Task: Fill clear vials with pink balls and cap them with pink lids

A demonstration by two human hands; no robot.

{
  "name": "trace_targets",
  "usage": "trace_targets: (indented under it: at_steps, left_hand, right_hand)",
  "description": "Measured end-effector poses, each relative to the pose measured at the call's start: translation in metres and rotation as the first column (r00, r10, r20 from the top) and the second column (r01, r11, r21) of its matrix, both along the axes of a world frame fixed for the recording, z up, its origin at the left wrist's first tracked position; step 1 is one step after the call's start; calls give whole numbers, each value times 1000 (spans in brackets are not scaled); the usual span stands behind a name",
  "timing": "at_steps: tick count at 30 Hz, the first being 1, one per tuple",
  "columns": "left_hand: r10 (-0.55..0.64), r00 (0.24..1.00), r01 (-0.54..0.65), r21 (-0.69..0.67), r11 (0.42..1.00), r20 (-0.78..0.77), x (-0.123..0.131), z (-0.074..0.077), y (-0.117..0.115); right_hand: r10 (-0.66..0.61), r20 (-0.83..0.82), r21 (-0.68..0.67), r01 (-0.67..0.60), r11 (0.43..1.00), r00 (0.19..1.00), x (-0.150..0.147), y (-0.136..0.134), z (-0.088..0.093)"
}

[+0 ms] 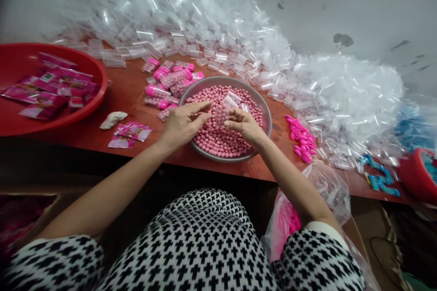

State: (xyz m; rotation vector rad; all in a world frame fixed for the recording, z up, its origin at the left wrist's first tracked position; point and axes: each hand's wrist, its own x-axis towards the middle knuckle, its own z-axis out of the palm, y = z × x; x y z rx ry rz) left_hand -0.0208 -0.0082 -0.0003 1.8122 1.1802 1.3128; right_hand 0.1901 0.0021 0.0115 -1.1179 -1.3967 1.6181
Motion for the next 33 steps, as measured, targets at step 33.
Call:
trace_targets:
  at_steps: [33]
  left_hand:
    - [-134, 925, 268, -359, 894, 356, 20, -7, -3]
  right_hand:
    - [-655, 723, 610, 242, 754, 219, 170, -95, -23]
